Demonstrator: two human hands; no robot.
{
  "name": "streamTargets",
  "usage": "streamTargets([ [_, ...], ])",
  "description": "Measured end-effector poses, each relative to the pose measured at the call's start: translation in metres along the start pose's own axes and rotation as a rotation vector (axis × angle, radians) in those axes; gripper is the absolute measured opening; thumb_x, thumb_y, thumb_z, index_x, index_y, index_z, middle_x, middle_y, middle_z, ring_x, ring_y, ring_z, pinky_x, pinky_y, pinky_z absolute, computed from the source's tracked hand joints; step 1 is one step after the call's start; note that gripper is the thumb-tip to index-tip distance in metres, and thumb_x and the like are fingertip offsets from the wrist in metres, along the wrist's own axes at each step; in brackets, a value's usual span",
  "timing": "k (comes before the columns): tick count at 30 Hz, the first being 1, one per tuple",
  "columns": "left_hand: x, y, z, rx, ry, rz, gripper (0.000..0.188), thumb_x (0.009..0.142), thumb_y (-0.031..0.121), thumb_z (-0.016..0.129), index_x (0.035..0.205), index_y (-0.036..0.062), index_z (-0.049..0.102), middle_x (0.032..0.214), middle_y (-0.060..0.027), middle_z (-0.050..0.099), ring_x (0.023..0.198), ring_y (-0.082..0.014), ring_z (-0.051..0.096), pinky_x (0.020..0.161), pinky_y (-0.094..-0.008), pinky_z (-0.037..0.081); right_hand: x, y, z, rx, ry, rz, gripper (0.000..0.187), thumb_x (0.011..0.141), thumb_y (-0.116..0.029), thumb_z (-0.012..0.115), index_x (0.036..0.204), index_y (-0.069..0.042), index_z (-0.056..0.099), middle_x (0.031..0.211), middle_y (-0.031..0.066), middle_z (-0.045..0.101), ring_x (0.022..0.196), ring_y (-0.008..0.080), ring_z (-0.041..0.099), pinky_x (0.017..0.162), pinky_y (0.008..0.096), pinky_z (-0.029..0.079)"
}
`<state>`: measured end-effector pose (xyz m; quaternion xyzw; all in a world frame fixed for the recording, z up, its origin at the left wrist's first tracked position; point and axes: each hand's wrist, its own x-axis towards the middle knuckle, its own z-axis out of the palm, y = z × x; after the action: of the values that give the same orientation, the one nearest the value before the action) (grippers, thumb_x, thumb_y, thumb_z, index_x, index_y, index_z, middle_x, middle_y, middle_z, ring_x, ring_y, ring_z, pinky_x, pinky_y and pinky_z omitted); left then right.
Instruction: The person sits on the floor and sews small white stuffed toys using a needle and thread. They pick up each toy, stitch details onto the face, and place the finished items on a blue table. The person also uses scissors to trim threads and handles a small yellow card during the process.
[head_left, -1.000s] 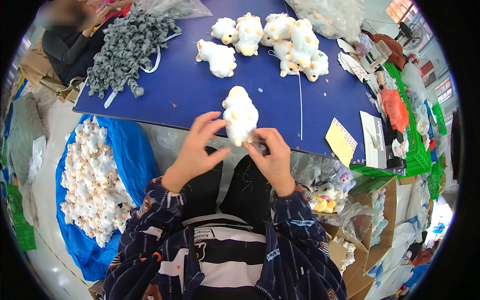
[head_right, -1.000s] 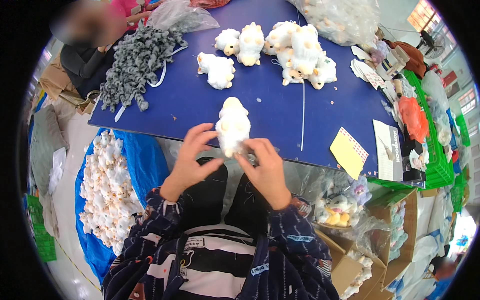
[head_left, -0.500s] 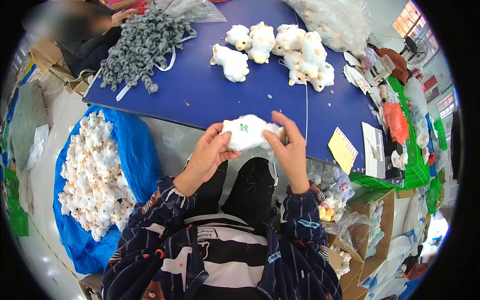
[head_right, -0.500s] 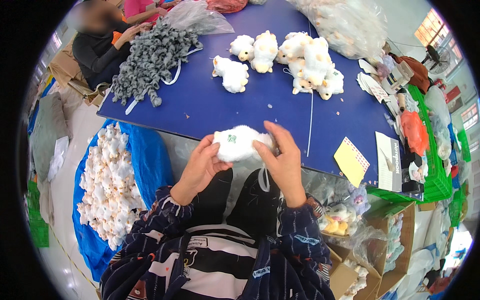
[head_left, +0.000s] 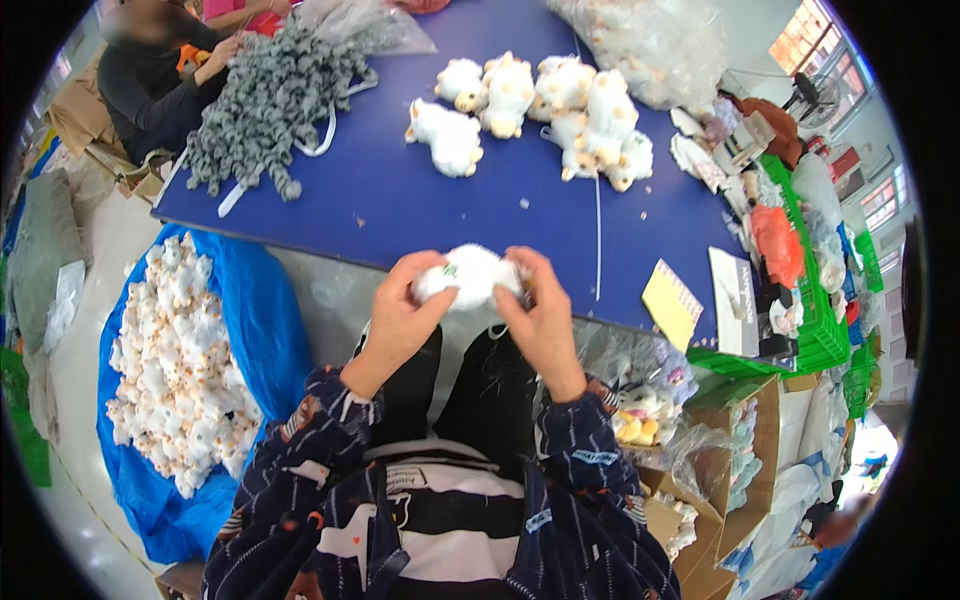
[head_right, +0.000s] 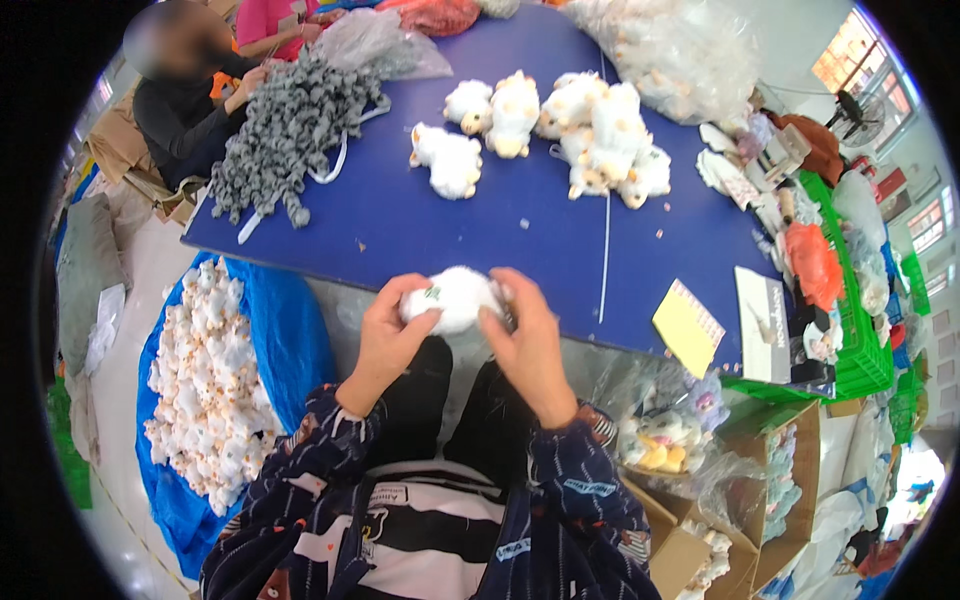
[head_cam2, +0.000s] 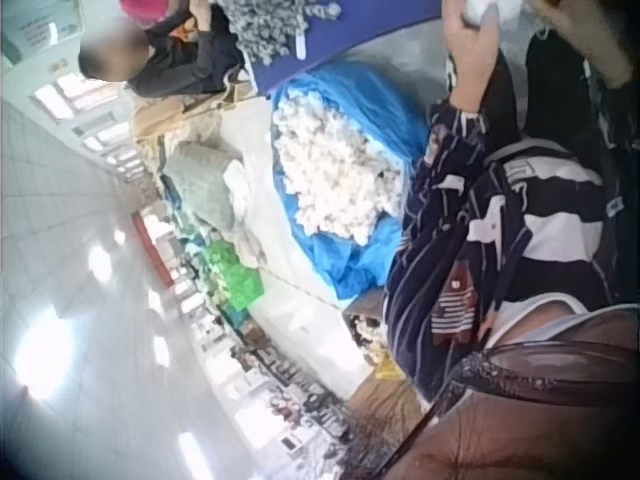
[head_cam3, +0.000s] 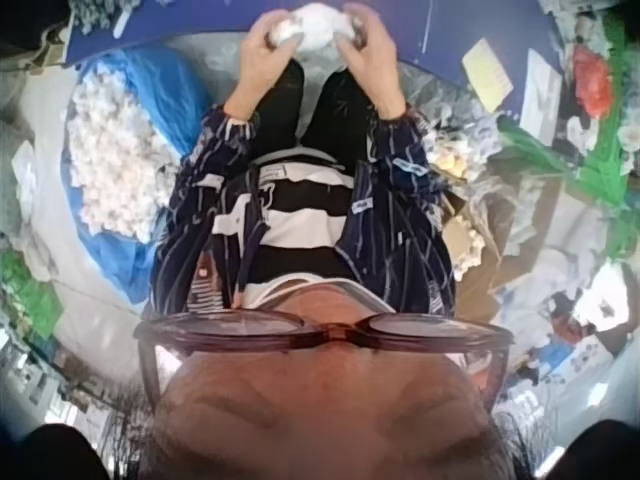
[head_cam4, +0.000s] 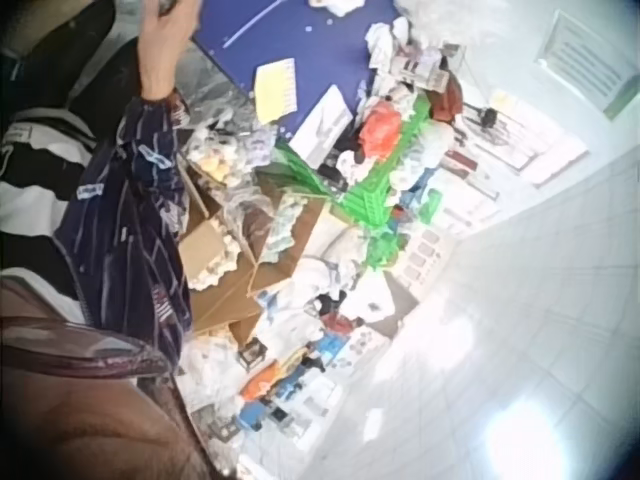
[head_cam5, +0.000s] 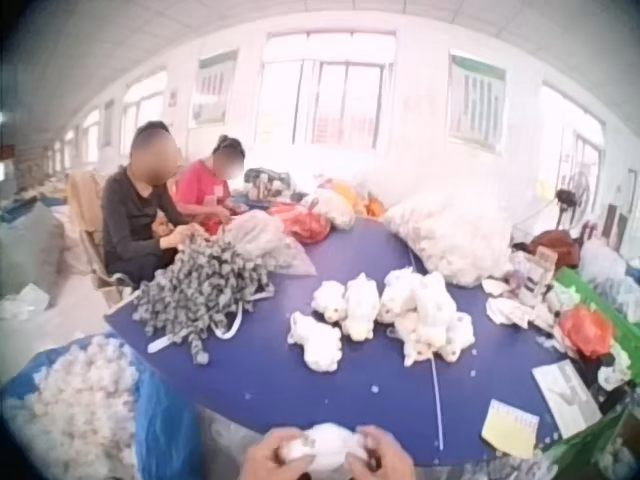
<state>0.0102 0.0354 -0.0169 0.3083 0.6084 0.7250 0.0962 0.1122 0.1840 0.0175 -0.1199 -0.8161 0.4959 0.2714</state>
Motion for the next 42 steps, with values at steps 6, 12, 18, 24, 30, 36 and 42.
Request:
streamTargets([
  [6,-0.012,0.006,-0.071,-0.407,0.011,-0.352,0.031,0.085,0.002,0.053,0.115,0.0024,0.052,0.109,-0.0062,0.056,0.101,-0.0158,0.056,0.087,-0.0306,0.047,0.011,-0.025,-0.007,0.479,-0.196,0.119,0.045,0.083,-0.001,0.062,0.126,-0.005,0.050,0.115,0.0037,0.058,0.072,0.0044,0.046,0.064,0.0179,0.040],
  [12,-0.066,0.003,-0.222,-1.622,-0.183,0.188,0.054,0.092,0.034,0.054,0.139,0.0113,0.040,0.125,-0.0085,0.050,0.101,-0.0197,0.052,0.085,-0.0354,0.047,0.096,0.004,0.010,-0.159,0.043,-0.109,0.030,0.084,-0.018,0.067,0.104,0.003,0.061,0.084,0.0144,0.065,0.068,0.0222,0.061,0.065,0.0299,0.048],
  [18,-0.041,-0.002,-0.210,-1.436,-0.059,0.065,0.048,0.095,0.046,0.045,0.128,0.0116,0.050,0.129,-0.0103,0.053,0.104,-0.0218,0.054,0.088,-0.0387,0.047,0.164,0.046,0.044,-0.028,0.077,0.108,0.032,0.081,-0.021,0.069,0.097,0.006,0.062,0.070,0.0064,0.061,0.062,0.0108,0.054,0.058,0.0275,0.046],
  [24,0.010,0.030,-0.078,-0.280,0.036,-0.353,0.034,0.096,0.017,0.049,0.127,0.0027,0.048,0.121,-0.0143,0.058,0.103,-0.0205,0.059,0.082,-0.0344,0.052,0.102,0.011,0.047,-0.252,0.151,-0.288,0.018,0.076,-0.011,0.070,0.088,-0.001,0.061,0.067,0.0084,0.058,0.058,0.0139,0.054,0.051,0.0259,0.042],
  [30,0.029,0.029,-0.013,-0.426,-0.180,-0.467,0.063,0.085,0.013,0.066,0.136,0.0003,0.031,0.119,-0.0100,0.054,0.103,-0.0139,0.056,0.071,-0.0243,0.051,-0.013,-0.005,0.028,-0.489,-0.144,-0.512,0.033,0.069,0.001,0.070,0.098,-0.006,0.058,0.082,0.0078,0.058,0.064,0.0237,0.062,0.054,0.0317,0.050],
  [36,0.011,0.024,0.000,-0.300,-0.192,-0.227,0.068,0.078,0.008,0.069,0.135,-0.0016,0.034,0.126,-0.0123,0.051,0.115,-0.0188,0.050,0.092,-0.0308,0.045,-0.045,-0.010,-0.009,-0.178,0.032,-0.207,0.031,0.068,-0.001,0.078,0.093,-0.003,0.061,0.086,0.0065,0.061,0.064,0.0138,0.059,0.056,0.0257,0.049],
  [42,0.008,0.020,0.008,-0.205,-0.224,-0.211,0.060,0.079,0.009,0.070,0.129,-0.0044,0.041,0.120,-0.0122,0.055,0.112,-0.0171,0.052,0.087,-0.0288,0.047,-0.033,-0.014,-0.002,-0.163,0.066,-0.269,0.032,0.070,-0.001,0.076,0.098,-0.003,0.059,0.081,0.0066,0.058,0.063,0.0124,0.056,0.052,0.0230,0.046],
])
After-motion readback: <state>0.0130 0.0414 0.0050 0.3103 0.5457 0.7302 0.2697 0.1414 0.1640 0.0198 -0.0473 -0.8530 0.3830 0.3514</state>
